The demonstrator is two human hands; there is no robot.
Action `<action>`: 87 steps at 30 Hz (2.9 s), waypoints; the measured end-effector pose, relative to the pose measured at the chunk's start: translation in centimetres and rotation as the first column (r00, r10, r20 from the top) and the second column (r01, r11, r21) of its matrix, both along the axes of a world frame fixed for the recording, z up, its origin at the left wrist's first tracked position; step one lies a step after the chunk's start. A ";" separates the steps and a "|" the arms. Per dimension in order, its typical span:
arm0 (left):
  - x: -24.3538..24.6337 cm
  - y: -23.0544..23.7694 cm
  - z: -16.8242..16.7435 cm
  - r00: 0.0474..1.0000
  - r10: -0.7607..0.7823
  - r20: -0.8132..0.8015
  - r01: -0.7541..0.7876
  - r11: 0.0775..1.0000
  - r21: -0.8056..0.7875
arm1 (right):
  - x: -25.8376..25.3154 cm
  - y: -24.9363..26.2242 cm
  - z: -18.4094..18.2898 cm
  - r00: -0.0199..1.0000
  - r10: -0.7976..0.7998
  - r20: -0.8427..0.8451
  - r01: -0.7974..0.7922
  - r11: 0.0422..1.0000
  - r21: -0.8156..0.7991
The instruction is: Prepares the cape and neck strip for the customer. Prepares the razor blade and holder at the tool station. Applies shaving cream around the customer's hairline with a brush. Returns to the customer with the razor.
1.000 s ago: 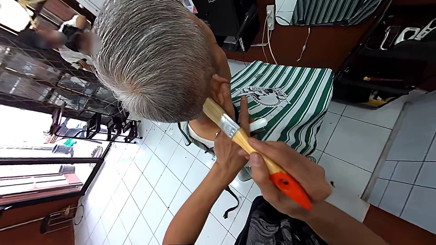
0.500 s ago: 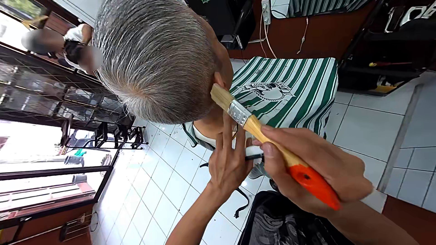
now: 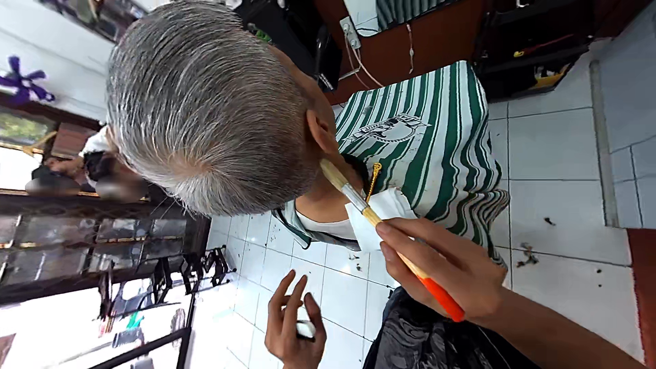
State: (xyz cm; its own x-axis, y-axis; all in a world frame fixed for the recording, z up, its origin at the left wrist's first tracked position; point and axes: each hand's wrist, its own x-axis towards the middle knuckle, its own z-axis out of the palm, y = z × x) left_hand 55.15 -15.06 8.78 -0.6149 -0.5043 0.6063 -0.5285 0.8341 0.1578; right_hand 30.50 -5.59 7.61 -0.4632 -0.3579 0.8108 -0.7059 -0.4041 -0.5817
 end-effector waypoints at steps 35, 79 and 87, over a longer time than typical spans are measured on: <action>7.6 -12.2 -3.4 0.988 -0.151 -0.041 0.150 0.988 -0.028 | 9.8 -5.3 -6.2 0.954 -0.299 0.036 0.299 0.954 0.000; 13.2 -33.2 -7.5 0.901 -0.416 0.121 0.418 0.908 0.010 | 15.4 -12.4 -3.2 0.712 -0.698 0.074 0.702 0.711 -0.045; 13.0 -32.3 -7.9 0.922 -0.369 0.118 0.371 0.929 0.006 | 16.4 -11.0 -3.2 0.662 -0.739 0.121 0.745 0.667 -0.009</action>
